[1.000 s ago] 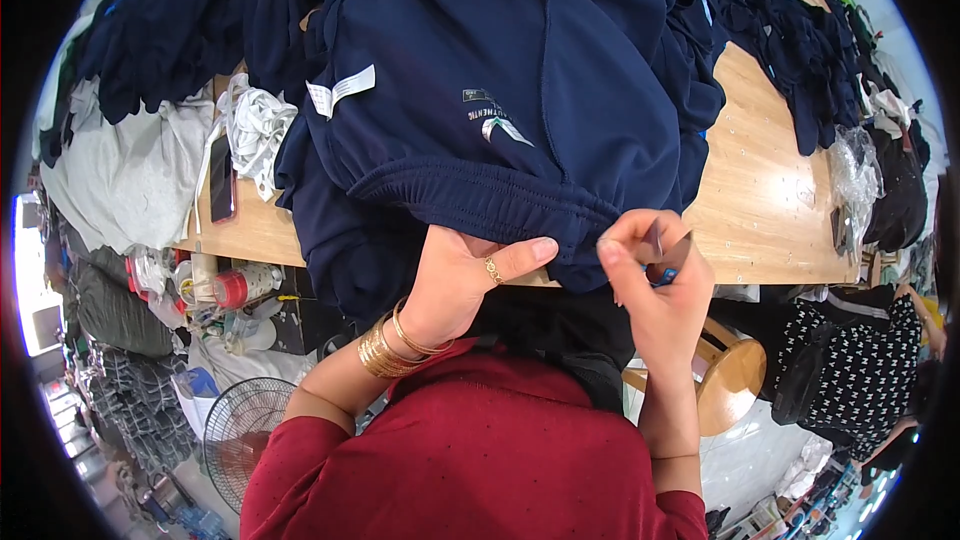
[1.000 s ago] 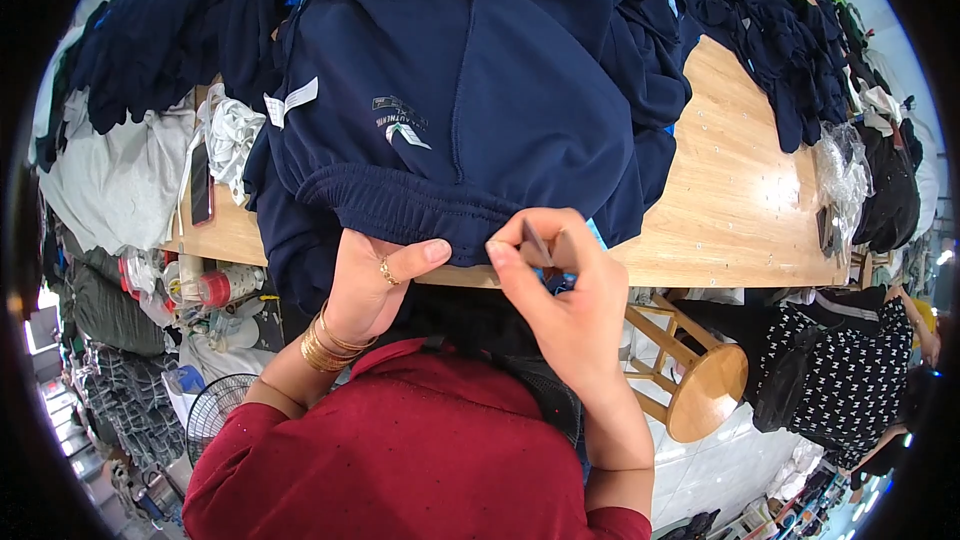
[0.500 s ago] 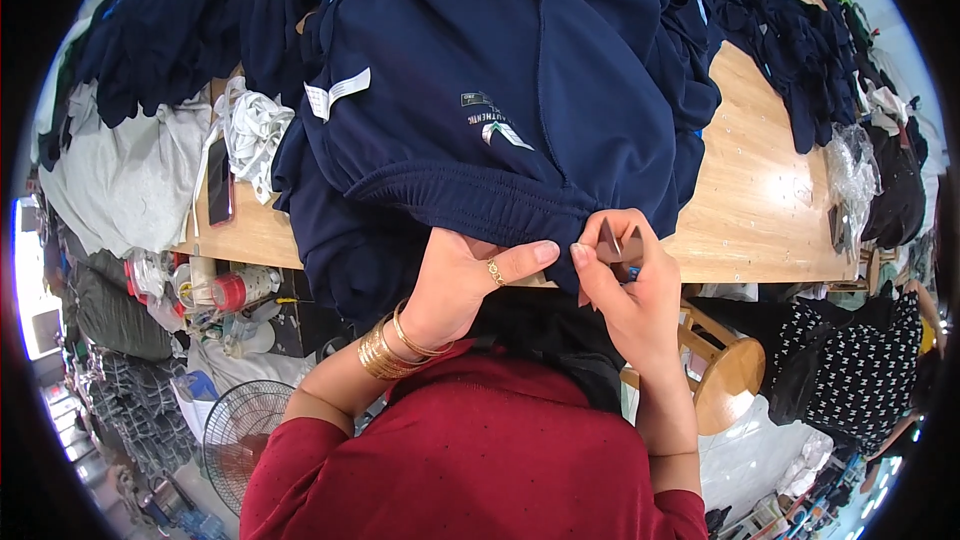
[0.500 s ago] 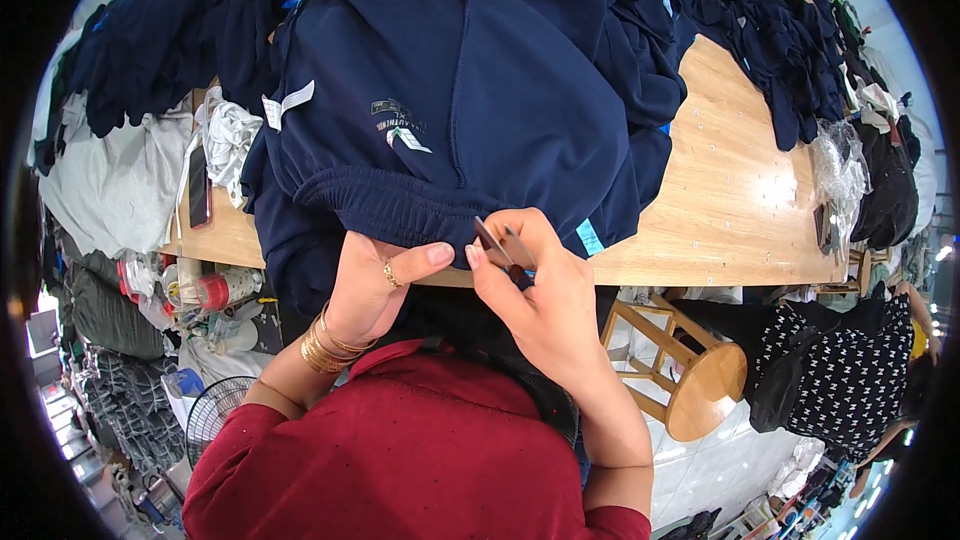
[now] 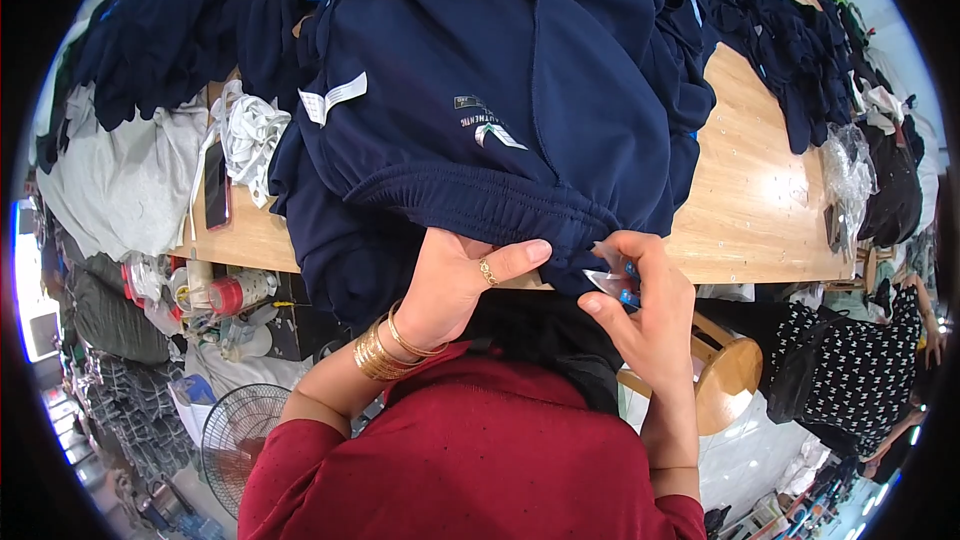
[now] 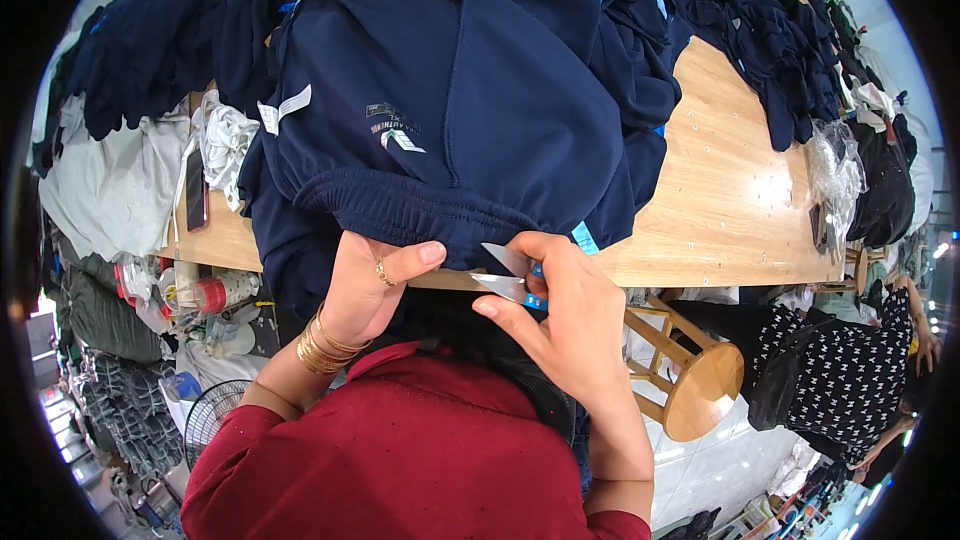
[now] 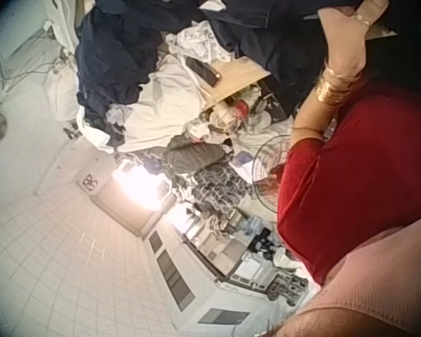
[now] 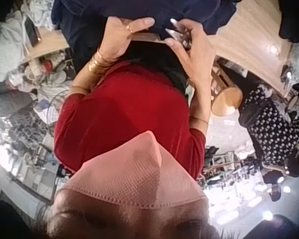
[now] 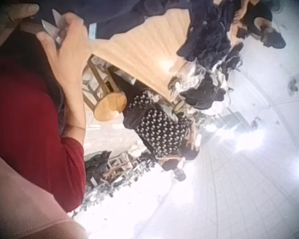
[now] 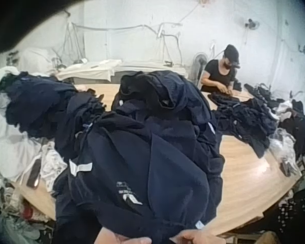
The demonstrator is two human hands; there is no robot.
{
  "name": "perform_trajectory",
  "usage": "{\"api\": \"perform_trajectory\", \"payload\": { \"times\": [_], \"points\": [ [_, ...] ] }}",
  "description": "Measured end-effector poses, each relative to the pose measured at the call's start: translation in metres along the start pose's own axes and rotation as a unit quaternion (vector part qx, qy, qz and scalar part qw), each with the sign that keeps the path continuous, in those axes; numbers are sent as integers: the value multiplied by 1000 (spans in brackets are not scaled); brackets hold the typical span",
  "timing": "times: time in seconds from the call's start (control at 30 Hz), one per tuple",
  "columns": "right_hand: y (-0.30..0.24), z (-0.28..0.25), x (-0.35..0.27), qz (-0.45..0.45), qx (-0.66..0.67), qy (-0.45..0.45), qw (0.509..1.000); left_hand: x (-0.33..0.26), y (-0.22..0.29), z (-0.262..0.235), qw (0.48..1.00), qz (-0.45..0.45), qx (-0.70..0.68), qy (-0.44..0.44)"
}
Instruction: Trimming excess threads and inspecting navy blue athletic pants in a garment factory.
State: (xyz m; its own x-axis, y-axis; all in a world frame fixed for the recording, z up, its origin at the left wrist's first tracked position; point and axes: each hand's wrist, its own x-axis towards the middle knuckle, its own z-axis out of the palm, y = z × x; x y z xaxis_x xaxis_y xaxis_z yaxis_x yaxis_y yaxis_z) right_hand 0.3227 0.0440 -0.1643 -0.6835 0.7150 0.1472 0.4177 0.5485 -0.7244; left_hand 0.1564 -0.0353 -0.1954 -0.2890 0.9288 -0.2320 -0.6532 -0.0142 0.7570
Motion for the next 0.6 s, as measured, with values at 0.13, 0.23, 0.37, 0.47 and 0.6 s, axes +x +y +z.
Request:
{"api": "perform_trajectory", "payload": {
  "times": [0.13,0.23,0.37,0.47,0.6],
  "points": [
    [1,3,-1,-18,-33,17,999,0,1,-1,1000,2,13,-5],
    [1,3,1,-55,-87,22,994,-1,1,-1,1000,15,10,-7],
    [-1,6,4,-80,-130,35,988,-2,0,-1,1000,13,15,-9],
    [-1,7,3,-89,-132,35,987,-3,1,-1,1000,14,9,-11],
    [-2,9,4,-98,-144,38,984,-4,1,-1,1000,20,11,-13]
  ]
}}
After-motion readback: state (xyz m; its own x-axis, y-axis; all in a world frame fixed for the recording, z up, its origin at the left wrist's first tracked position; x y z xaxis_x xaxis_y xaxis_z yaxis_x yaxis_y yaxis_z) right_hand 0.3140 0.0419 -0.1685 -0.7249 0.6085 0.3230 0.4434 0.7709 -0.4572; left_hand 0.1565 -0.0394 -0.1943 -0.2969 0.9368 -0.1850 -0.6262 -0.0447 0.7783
